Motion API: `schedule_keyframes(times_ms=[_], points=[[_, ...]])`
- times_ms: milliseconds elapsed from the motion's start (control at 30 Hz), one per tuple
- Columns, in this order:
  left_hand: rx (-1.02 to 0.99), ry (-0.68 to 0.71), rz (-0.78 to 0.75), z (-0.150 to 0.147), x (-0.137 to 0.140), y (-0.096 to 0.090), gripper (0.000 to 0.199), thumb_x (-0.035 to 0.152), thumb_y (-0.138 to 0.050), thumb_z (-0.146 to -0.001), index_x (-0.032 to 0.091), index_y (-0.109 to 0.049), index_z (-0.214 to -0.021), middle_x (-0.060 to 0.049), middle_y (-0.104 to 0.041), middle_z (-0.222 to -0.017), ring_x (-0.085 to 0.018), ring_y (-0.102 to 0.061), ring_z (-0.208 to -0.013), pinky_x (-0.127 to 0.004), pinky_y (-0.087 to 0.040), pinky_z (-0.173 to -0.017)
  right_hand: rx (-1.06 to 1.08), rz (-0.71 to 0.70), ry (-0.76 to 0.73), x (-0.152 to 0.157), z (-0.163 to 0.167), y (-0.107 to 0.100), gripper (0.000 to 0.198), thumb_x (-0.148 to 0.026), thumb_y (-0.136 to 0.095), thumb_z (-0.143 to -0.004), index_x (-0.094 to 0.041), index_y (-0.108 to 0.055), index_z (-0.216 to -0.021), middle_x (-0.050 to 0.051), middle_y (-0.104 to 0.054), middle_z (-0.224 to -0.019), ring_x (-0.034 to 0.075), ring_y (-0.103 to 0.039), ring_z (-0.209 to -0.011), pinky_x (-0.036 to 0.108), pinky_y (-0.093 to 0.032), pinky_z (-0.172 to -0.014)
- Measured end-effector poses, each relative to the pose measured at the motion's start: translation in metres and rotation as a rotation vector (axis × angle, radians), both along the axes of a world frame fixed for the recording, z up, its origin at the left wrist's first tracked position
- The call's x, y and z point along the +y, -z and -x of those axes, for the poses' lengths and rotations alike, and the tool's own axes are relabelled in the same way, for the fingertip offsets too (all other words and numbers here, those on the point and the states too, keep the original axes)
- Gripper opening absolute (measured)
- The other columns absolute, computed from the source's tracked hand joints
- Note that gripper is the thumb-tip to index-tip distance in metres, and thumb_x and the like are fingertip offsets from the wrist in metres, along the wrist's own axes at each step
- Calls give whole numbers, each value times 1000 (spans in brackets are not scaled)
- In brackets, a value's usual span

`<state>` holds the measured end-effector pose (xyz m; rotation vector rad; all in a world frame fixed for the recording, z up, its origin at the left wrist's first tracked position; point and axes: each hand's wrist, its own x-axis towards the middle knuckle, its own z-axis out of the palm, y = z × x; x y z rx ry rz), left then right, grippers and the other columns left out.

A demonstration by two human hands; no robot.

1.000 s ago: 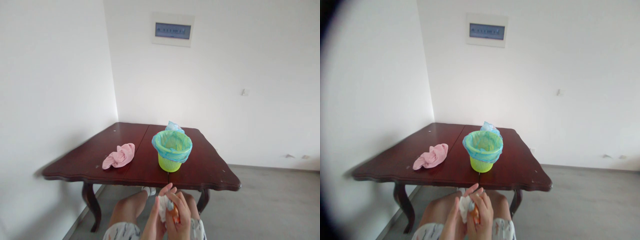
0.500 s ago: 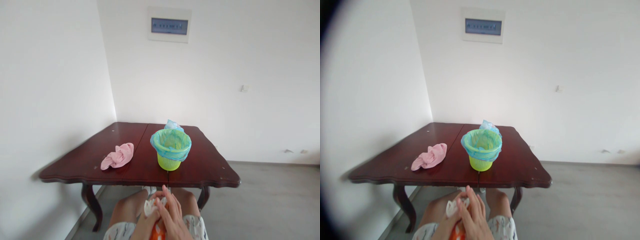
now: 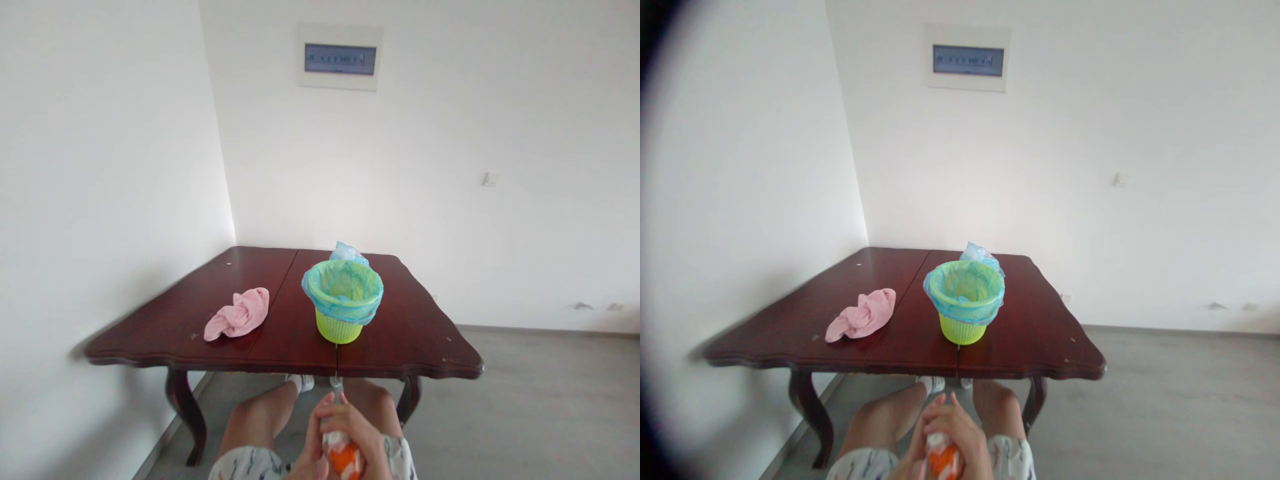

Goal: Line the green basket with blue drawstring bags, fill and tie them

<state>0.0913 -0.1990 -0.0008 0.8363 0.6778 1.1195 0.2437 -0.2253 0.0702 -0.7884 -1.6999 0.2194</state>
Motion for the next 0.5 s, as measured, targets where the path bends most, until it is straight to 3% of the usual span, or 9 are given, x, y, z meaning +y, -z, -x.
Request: schedule_keyframes(times_ms=[67,133,200,267,333,400,467,500], points=[[-43,85,43,-12,6,10,94,75,-114,-50,40,-91,-134,-13,-81,-150,-54,-64,-158,-67,-48,-137,179,117,87,-4,3,-14,25,-40,-64,-117,-26,-84,-110,8,-87,-103,24,-87,-93,32,-74,-91],[-64,204,109,-19,6,13,97,85,-104,-67,34,-85,-147,-18,-78,-155,-53,-63,-159,-71,-45,-137,301,201,197,-5,5,-22,19,-38,-70,-115,-26,-80,-104,6,-81,-94,22,-81,-82,27,-69,-76],[-42,254,92,-15,2,8,98,86,-100,-76,32,-81,-155,-21,-74,-162,-54,-61,-161,-73,-47,-135,388,206,246,-4,7,-21,18,-42,-74,-114,-27,-78,-105,4,-78,-93,21,-77,-78,26,-68,-70],[17,200,-63,-2,-3,-7,92,73,-103,-80,34,-79,-160,-19,-66,-173,-54,-55,-167,-69,-49,-136,419,194,212,-3,6,-15,23,-50,-72,-115,-30,-78,-125,7,-82,-110,23,-82,-86,29,-70,-73],[149,102,-293,14,-5,-33,80,60,-101,-90,36,-78,-162,-17,-61,-179,-53,-53,-168,-65,-51,-137,390,191,104,-4,3,-10,52,-65,-65,-116,-35,-67,-159,12,-81,-140,29,-87,-109,35,-75,-83],[341,40,-493,29,1,-70,69,50,-93,-100,40,-76,-166,-15,-61,-179,-50,-56,-167,-63,-53,-135,350,179,17,-6,-1,-7,88,-86,-58,-112,-36,-43,-184,17,-68,-168,38,-81,-140,47,-76,-101],[481,-93,-694,36,20,-115,62,44,-84,-108,46,-72,-169,-12,-59,-180,-46,-55,-168,-60,-53,-136,307,157,56,-8,-6,-5,111,-95,-59,-105,-33,-27,-191,21,-54,-182,46,-65,-161,60,-69,-118],[531,-167,-813,37,33,-139,63,41,-81,-110,47,-68,-171,-11,-58,-181,-45,-55,-168,-59,-52,-137,280,151,113,-8,-9,-3,112,-92,-64,-106,-32,-25,-192,21,-49,-185,47,-58,-167,64,-64,-125]])
